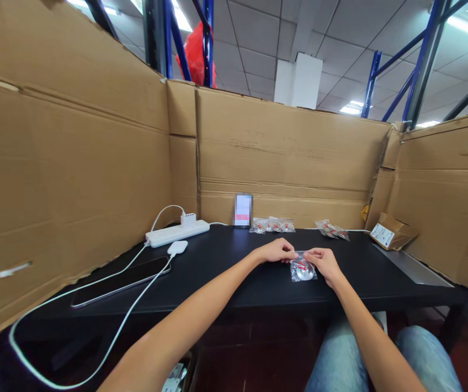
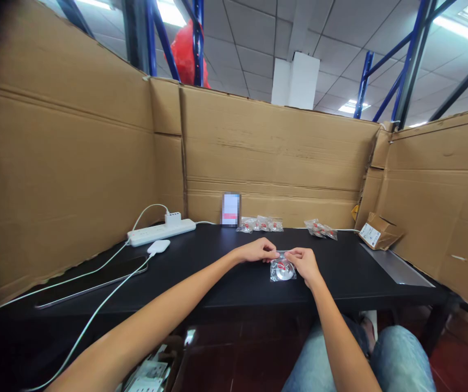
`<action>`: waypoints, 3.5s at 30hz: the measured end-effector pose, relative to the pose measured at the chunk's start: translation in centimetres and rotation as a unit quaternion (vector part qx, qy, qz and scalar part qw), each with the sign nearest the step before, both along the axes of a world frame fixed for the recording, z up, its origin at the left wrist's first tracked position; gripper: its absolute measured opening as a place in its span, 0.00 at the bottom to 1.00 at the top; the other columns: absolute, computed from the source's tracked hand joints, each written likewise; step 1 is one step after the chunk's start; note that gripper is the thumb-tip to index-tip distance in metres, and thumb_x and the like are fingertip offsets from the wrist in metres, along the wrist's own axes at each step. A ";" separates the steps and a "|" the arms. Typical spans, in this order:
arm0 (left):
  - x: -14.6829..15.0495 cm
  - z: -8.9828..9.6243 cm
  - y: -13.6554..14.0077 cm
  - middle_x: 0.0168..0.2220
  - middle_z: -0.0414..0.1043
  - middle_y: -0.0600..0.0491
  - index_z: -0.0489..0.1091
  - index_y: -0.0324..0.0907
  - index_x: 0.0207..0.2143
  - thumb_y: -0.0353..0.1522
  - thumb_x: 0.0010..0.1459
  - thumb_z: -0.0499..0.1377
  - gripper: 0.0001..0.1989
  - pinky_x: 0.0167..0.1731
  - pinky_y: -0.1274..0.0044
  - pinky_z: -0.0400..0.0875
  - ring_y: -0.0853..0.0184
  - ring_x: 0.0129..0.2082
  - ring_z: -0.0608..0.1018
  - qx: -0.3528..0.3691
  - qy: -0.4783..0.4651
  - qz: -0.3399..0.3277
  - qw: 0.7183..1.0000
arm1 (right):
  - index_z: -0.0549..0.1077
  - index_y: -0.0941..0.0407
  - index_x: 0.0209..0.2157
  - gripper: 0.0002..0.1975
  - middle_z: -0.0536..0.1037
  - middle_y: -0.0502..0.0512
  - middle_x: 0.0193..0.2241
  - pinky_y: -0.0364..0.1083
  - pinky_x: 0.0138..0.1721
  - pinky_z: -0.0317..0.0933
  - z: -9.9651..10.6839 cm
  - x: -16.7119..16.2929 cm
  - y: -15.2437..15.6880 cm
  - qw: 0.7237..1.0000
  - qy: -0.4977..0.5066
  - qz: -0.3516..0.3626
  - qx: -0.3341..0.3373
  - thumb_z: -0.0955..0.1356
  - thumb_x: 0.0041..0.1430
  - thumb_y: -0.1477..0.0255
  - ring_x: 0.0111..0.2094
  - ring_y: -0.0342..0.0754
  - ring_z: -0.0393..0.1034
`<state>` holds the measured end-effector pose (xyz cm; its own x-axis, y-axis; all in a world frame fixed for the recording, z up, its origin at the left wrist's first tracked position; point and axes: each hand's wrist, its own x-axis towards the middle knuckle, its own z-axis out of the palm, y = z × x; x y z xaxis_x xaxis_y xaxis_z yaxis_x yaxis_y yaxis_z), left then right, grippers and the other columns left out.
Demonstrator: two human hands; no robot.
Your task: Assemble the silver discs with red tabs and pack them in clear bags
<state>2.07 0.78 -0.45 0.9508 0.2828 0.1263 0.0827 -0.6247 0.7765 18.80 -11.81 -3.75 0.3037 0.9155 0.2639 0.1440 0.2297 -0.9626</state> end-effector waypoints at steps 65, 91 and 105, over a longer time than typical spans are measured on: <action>2.2 -2.3 -1.3 0.26 0.74 0.51 0.71 0.36 0.32 0.43 0.42 0.69 0.22 0.26 0.79 0.65 0.71 0.24 0.73 -0.063 -0.129 0.103 0.984 | 0.74 0.59 0.28 0.12 0.77 0.53 0.21 0.37 0.12 0.56 -0.9 1.2 1.0 0.982 -0.070 -0.156 0.082 0.70 0.45 0.64 0.15 0.41 0.65; 2.1 -2.2 3.0 0.26 0.74 0.51 0.74 0.36 0.32 0.38 0.49 0.64 0.13 0.28 0.79 0.67 0.67 0.28 0.75 0.031 -0.125 0.322 0.938 | 0.71 0.59 0.34 0.08 0.79 0.57 0.29 0.39 0.16 0.67 -0.5 1.1 0.5 0.965 -0.022 -0.247 0.082 0.66 0.51 0.71 0.25 0.46 0.75; -0.5 -0.3 8.9 0.53 0.66 0.34 0.68 0.33 0.49 0.27 0.53 0.58 0.19 0.52 0.65 0.58 0.49 0.56 0.63 0.335 0.040 0.520 0.785 | 0.72 0.58 0.33 0.07 0.79 0.55 0.27 0.39 0.19 0.65 -1.4 1.4 1.6 0.962 -0.151 -0.226 0.016 0.63 0.53 0.74 0.25 0.44 0.75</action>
<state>1.62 9.68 -0.77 0.2620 0.8074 0.5286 0.8503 -0.4523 0.2693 20.23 -10.18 -5.18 0.5744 0.6978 0.4281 0.5082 0.1060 -0.8547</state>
